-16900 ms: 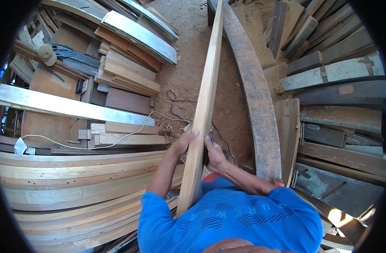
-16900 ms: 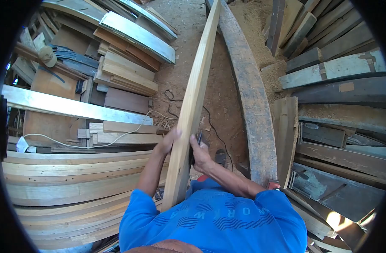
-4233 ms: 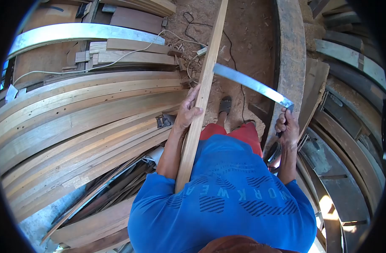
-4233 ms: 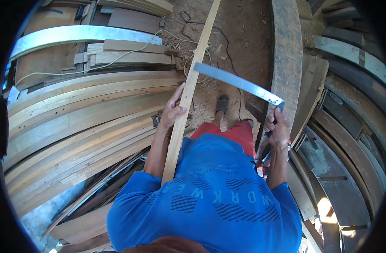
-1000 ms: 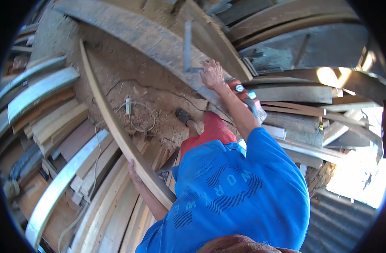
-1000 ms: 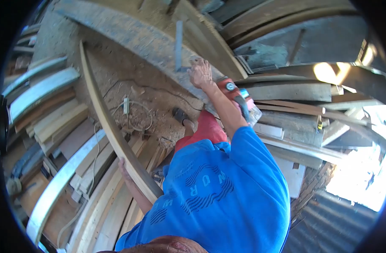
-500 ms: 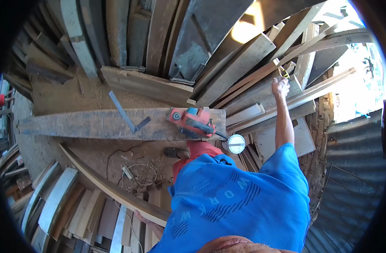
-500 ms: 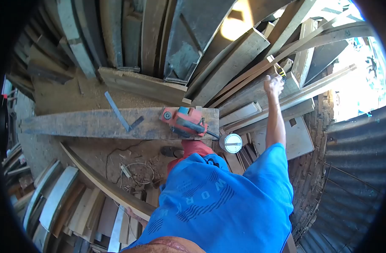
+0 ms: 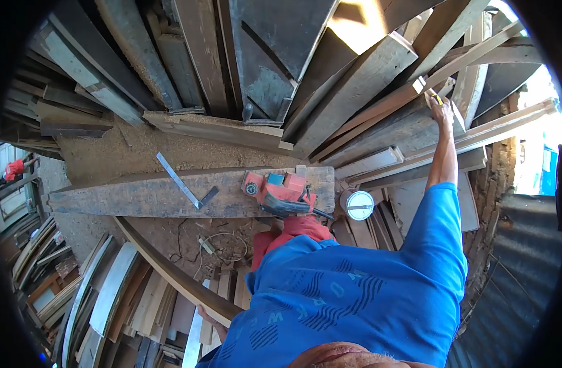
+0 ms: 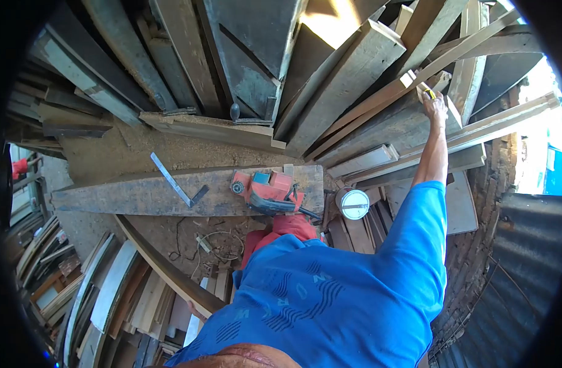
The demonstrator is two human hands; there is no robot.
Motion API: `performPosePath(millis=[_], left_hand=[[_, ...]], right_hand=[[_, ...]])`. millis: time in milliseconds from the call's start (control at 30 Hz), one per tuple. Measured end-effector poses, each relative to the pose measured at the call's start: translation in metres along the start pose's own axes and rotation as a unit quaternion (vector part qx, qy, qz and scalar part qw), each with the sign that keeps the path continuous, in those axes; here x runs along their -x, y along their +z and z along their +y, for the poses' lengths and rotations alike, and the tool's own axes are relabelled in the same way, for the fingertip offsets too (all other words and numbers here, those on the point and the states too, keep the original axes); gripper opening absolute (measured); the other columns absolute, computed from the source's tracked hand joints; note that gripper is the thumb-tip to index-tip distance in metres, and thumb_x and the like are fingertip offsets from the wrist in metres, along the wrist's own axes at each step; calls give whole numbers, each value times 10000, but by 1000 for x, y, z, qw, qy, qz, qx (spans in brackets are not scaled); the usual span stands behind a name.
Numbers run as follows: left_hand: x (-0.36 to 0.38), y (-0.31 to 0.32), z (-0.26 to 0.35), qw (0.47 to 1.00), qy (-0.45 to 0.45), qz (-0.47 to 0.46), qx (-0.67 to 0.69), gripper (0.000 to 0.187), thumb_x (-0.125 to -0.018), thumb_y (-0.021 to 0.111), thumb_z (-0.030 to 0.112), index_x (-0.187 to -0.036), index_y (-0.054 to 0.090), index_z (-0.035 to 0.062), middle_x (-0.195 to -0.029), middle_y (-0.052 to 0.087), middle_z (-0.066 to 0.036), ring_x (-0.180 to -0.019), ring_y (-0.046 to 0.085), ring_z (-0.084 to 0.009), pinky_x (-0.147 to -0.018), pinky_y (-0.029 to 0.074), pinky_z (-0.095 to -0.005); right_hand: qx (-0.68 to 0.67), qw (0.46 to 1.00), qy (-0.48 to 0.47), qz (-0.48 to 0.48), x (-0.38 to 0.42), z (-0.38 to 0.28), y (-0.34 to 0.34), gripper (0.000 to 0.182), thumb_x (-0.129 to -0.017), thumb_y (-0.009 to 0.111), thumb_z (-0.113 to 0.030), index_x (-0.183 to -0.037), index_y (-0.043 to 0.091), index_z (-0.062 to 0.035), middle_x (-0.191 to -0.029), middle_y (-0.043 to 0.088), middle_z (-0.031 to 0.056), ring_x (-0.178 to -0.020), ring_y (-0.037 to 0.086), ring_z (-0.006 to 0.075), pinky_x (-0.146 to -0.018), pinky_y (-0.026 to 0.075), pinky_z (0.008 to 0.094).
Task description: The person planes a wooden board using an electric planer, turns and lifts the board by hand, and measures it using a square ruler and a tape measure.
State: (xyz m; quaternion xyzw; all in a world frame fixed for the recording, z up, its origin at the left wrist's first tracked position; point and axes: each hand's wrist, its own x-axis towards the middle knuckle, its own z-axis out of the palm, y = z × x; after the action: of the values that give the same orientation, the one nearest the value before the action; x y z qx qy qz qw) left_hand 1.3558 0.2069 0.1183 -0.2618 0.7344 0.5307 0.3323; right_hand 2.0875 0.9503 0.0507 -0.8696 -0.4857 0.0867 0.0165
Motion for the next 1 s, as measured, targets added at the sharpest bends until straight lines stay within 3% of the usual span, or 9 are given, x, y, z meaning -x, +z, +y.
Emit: performPosePath(millis=[133, 233, 433, 533, 567, 600, 633, 900, 1000], left_hand=[[8, 5, 10, 1000, -5, -5, -8, 674, -856, 575, 614, -1195, 584, 32, -960, 667, -143, -833, 666, -266, -716, 557, -397], [31, 0, 19, 1000, -6, -6, -2, 675, -850, 581, 616, -1188, 585, 32, -953, 666, -141, -830, 664, -264, -714, 556, -397], [46, -27, -3, 999, -14, -7, 41, 677, -838, 595, 621, -1174, 589, 32, -939, 665, -137, -822, 661, -261, -710, 554, -397], [38, -36, -20, 996, 19, -6, 88, 724, -803, 610, 658, -1181, 590, 41, -907, 659, -131, -778, 659, -266, -671, 555, -401], [36, -38, -27, 994, 32, -7, 106, 747, -787, 617, 676, -1185, 590, 45, -892, 655, -129, -757, 658, -268, -652, 556, -404], [40, -37, -29, 992, 31, -14, 119, 749, -783, 615, 681, -1188, 590, 51, -891, 656, -129, -753, 659, -272, -652, 558, -406], [46, -36, -29, 990, 32, -21, 133, 752, -780, 614, 686, -1190, 589, 56, -889, 657, -130, -749, 660, -276, -652, 560, -408], [24, -124, -91, 969, 33, -71, 233, 790, -820, 560, 660, -1311, 548, 42, -1000, 689, -173, -840, 700, -357, -708, 603, -486], [19, -163, -92, 939, 46, -154, 303, 778, -844, 546, 625, -1352, 522, 35, -1041, 689, -189, -899, 702, -398, -743, 602, -532]], right_hand=[[89, 993, -57, 48, -35, 28, 39, 640, -948, 530, -595, -1277, 639, -58, -1193, 669, 268, -1140, 636, 430, -951, 510, 506], [451, 852, -264, 36, -142, 111, 124, 455, -1063, 346, -410, -1248, 651, -129, -953, 729, 120, -854, 704, 251, -654, 560, 394], [-35, 985, -80, 151, -34, 59, 63, 782, -906, 551, -649, -1336, 598, 2, -1270, 643, 224, -1099, 642, 375, -940, 501, 489], [-301, 949, -70, -65, 37, 71, 42, 501, -971, 610, -440, -1212, 667, -5, -1008, 651, 104, -919, 581, 178, -807, 482, 357], [-536, 841, 2, -79, 127, 15, 6, 449, -977, 611, -391, -1208, 648, -7, -1024, 644, 90, -955, 605, 195, -807, 530, 334], [-457, 872, -150, -93, 155, 26, 8, 445, -978, 633, -303, -1314, 582, -16, -1183, 620, 85, -1051, 597, 207, -873, 542, 358], [-671, 706, 45, -221, 175, 19, 1, 446, -971, 643, -247, -1341, 559, -13, -1247, 619, 92, -1096, 603, 221, -940, 522, 382], [-585, 489, -197, -617, 466, -258, -44, 654, -980, 603, -388, -1500, 432, -29, -1332, 585, 117, -1158, 573, 190, -1011, 463, 387], [-459, 533, -273, -657, 584, -339, -26, 571, -959, 600, -329, -1411, 519, 9, -1257, 625, 119, -1139, 594, 194, -987, 481, 360]])
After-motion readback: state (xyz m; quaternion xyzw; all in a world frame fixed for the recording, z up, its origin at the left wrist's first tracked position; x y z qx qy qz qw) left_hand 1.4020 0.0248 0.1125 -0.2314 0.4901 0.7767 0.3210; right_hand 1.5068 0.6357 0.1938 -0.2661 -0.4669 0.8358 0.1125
